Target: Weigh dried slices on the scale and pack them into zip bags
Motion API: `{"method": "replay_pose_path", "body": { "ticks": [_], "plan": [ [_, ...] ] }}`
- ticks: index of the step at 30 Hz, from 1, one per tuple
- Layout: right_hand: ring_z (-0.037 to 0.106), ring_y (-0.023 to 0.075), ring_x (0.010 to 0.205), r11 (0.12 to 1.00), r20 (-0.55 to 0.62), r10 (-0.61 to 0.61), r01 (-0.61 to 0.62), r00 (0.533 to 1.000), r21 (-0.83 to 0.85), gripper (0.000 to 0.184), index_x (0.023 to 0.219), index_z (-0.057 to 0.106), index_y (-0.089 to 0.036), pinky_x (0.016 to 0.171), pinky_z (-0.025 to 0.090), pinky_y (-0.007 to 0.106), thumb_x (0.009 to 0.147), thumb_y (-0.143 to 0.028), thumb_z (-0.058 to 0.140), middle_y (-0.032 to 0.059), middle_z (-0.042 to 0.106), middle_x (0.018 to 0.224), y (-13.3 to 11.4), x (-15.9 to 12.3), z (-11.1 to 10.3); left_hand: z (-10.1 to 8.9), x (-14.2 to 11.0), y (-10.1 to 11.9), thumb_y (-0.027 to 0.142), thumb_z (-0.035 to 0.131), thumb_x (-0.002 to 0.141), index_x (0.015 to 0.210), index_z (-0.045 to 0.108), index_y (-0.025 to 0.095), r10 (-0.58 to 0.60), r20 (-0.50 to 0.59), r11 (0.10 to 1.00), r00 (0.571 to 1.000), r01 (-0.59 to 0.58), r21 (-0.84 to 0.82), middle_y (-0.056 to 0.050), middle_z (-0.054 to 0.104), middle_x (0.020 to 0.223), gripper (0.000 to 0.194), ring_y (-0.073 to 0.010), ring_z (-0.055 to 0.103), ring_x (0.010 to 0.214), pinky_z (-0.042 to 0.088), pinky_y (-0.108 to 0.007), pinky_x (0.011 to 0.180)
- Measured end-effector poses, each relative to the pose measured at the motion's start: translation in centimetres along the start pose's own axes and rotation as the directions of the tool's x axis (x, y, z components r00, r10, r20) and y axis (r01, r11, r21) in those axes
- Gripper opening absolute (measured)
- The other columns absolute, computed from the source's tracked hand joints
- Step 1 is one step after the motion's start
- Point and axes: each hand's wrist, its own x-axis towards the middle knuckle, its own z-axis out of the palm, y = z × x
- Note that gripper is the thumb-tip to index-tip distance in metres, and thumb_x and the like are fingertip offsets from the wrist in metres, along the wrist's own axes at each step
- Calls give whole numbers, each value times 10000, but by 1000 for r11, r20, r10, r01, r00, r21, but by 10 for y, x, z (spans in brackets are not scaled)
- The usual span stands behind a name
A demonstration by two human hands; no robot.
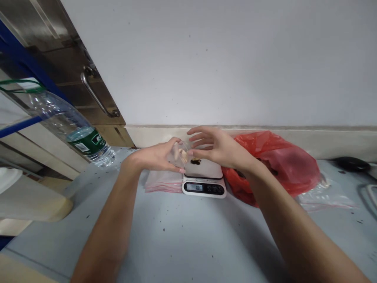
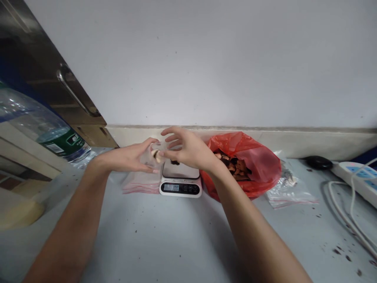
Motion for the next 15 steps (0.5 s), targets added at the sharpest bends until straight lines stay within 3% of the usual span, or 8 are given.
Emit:
{"method": "replay_pose_path", "body": {
  "ticks": [3, 5, 7, 10, 13, 15],
  "plan": [
    [722, 262, 1090, 965, -71, 44, -61, 997, -257, 371, 1228, 708, -160, 939, 571, 376, 858, -144, 678, 150, 758, 1221, 15, 6, 9, -6, -6, -8, 629, 688, 740, 1494, 307, 221, -65, -9, 998, 998, 65, 25, -150, 630, 1337, 939, -334, 653, 1116, 498, -374, 879],
    [723, 284, 1095, 907, 8, 70, -60, 998, -416, 347, 1147, 759, -187, 960, 546, 370, 817, -103, 691, 133, 778, 1198, 25, 8, 15, -7, -7, -12, 601, 695, 729, 1487, 329, 226, -91, -23, 995, 996, 92, 48, -145, 649, 1316, 921, -334, 656, 1099, 498, -367, 870],
    [748, 278, 1012, 883, 102, 101, -42, 990, -467, 295, 997, 797, -205, 911, 549, 340, 775, -49, 681, 100, 813, 1064, 31, 10, 19, -6, -6, -16, 572, 711, 710, 1476, 359, 224, -103, -40, 992, 994, 106, 74, -143, 663, 1302, 912, -332, 659, 1089, 500, -357, 864],
    [766, 252, 880, 893, 108, 120, -59, 987, -447, 274, 826, 794, -184, 831, 563, 308, 740, 20, 633, 79, 817, 884, 32, 9, 18, -2, 0, -19, 547, 734, 695, 1468, 389, 239, -107, -32, 987, 994, 110, 118, -128, 691, 1258, 900, -326, 671, 1056, 505, -352, 837],
    [769, 224, 915, 930, 63, 77, -48, 995, -365, 238, 886, 796, -166, 878, 581, 302, 791, -26, 628, 80, 822, 968, 23, 6, 9, 3, 3, -16, 533, 743, 706, 1443, 426, 259, -63, -35, 991, 997, 67, 119, -120, 692, 1264, 848, -330, 664, 1091, 504, -363, 857],
    [769, 215, 972, 983, 87, -15, 31, 996, -178, 243, 997, 794, -169, 924, 593, 319, 820, -89, 646, 77, 817, 1067, 14, 1, 3, 4, 2, -9, 555, 737, 726, 1435, 442, 249, 11, -46, 997, 999, -8, 83, -128, 673, 1305, 827, -337, 646, 1149, 502, -370, 892]
  ]
}}
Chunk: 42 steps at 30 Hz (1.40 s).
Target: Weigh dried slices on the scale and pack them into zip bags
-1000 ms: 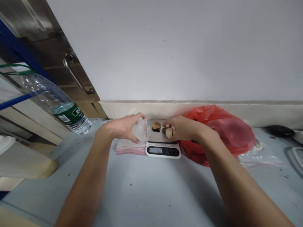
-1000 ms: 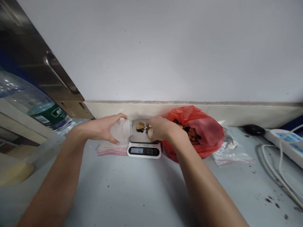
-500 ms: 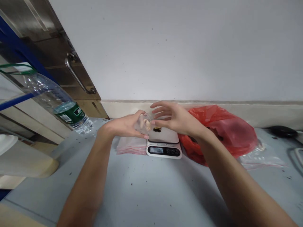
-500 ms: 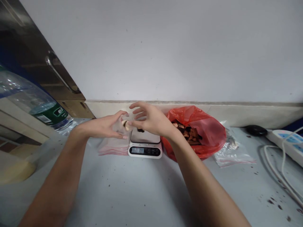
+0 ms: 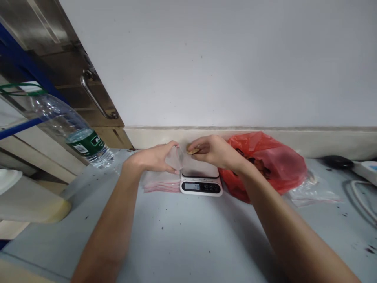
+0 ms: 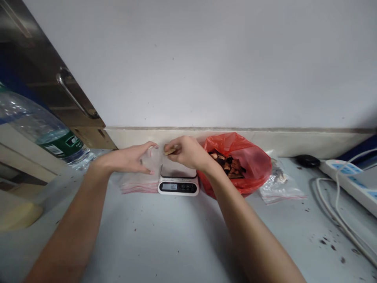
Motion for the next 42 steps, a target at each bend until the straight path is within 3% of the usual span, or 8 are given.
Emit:
{"method": "replay_pose_path", "body": {
  "ticks": [4, 10, 13, 20, 25, 30, 36, 42],
  "plan": [
    [767, 214, 1002, 948, -40, -179, 184, 983, 262, 411, 1184, 757, -183, 926, 607, 354, 810, -102, 609, 80, 791, 1175, -15, -14, -17, -3, -6, 15, 650, 721, 772, 1498, 401, 221, 144, -69, 984, 987, -150, -98, -146, 649, 1360, 902, -336, 648, 1183, 506, -376, 933],
    [621, 307, 1302, 957, -129, -289, 289, 949, -17, 190, 946, 819, -235, 988, 557, 429, 830, -221, 669, 99, 694, 1378, -23, -40, -49, -8, -12, 23, 548, 763, 820, 1541, 401, 293, 333, -157, 878, 930, -366, -307, -118, 627, 1449, 846, -313, 637, 1286, 544, -393, 987],
    [664, 309, 1208, 948, -155, -307, 316, 939, 39, 187, 782, 779, -222, 872, 591, 406, 840, -394, 736, 115, 701, 1336, -23, -47, -57, -7, -11, 29, 483, 733, 865, 1436, 552, 277, 420, -215, 766, 882, -471, -437, -93, 649, 1445, 634, -282, 618, 1327, 547, -375, 1017],
    [712, 265, 960, 973, -273, -201, 225, 941, 60, 262, 729, 722, -215, 734, 582, 364, 793, -468, 753, 104, 760, 1052, -26, -47, -60, -2, -6, 44, 355, 843, 777, 866, 775, 180, 209, -446, 729, 870, -442, -522, -37, 799, 799, 208, -186, 765, 783, 599, -248, 706],
    [653, 184, 677, 986, -232, -93, 121, 968, 111, 185, 674, 633, -224, 643, 541, 328, 773, -351, 723, 16, 683, 698, -29, -52, -67, -3, -9, 50, 323, 799, 824, 806, 799, 166, 157, -568, 720, 808, -488, -493, -45, 799, 747, 158, -167, 750, 713, 592, -225, 655],
    [658, 187, 711, 995, -232, -101, 104, 968, 0, 157, 786, 663, -223, 651, 534, 317, 767, -362, 733, 22, 697, 758, -32, -55, -68, 0, -12, 58, 259, 697, 879, 789, 805, 160, 253, -580, 773, 774, -522, -360, -52, 806, 756, 172, -169, 749, 713, 597, -229, 664],
    [649, 183, 668, 994, -121, -104, 99, 987, -50, 376, 757, 720, -203, 611, 490, 309, 863, -560, 673, 42, 734, 746, -40, -51, -59, 9, -14, 72, 256, 648, 890, 794, 818, 195, 303, -655, 853, 692, -504, -138, -36, 814, 778, 205, -186, 743, 721, 528, -206, 519],
    [571, 146, 615, 981, -71, -175, 168, 982, -99, 224, 852, 660, -197, 589, 433, 276, 944, -376, 562, 19, 681, 718, -37, -46, -51, 16, -10, 73, 232, 623, 895, 847, 842, 224, 329, -719, 857, 612, -514, -46, -14, 827, 814, 225, -193, 763, 729, 593, -246, 629]
  ]
}}
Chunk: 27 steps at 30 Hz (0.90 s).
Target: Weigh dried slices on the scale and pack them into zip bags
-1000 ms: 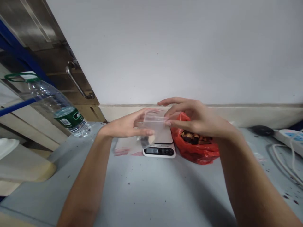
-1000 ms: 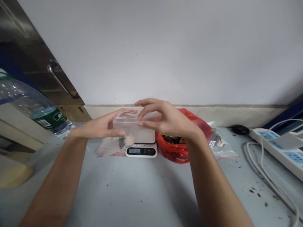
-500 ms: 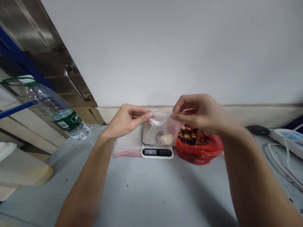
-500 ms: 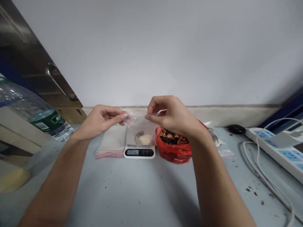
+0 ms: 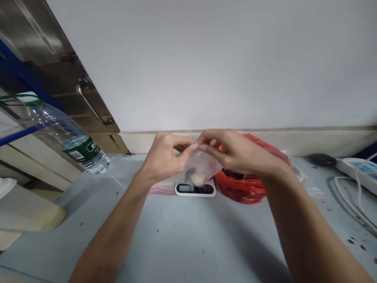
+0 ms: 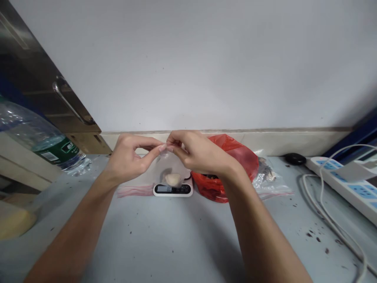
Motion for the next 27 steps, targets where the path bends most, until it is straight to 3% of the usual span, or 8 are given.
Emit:
{"method": "replay_pose_path", "body": {
  "ticks": [5, 12, 21, 25, 27],
  "plan": [
    [558, 152, 641, 999, -22, 29, -30, 999, -42, 257, 829, 624, -200, 603, 413, 280, 945, -410, 531, 20, 657, 730, 9, 0, -2, 1, 2, -4, 244, 661, 889, 856, 848, 224, -33, -64, 999, 997, 33, 1, -15, 835, 868, 191, -218, 780, 761, 637, -288, 692],
    [577, 166, 616, 978, 4, 134, -131, 991, -164, 270, 830, 644, -209, 574, 425, 283, 902, -431, 509, 28, 674, 714, 33, -8, -20, -13, 4, -8, 242, 690, 877, 844, 851, 194, -112, -103, 993, 988, 116, 32, -45, 835, 861, 170, -238, 791, 785, 656, -290, 685],
    [628, 177, 640, 949, 11, 194, -185, 981, -255, 193, 788, 665, -224, 574, 446, 287, 861, -353, 542, 31, 738, 728, 41, -11, -27, -12, 4, -14, 233, 683, 886, 846, 847, 205, -110, -101, 992, 989, 116, 54, -40, 837, 887, 171, -220, 782, 770, 651, -294, 728],
    [630, 181, 613, 941, 33, 216, -199, 976, -275, 294, 775, 695, -216, 555, 458, 296, 885, -452, 558, 34, 735, 698, 38, -13, -30, -12, 6, -13, 251, 641, 925, 864, 819, 183, -101, -76, 993, 992, 106, 57, -42, 832, 888, 200, -192, 760, 785, 624, -264, 736],
    [688, 212, 713, 964, 91, 194, -173, 977, -200, 300, 856, 732, -211, 613, 514, 311, 860, -485, 610, 52, 773, 808, 33, -13, -31, -10, 7, -10, 262, 615, 950, 882, 802, 179, -76, -43, 996, 996, 78, 50, -41, 824, 888, 216, -179, 750, 805, 606, -245, 743]
  ]
}}
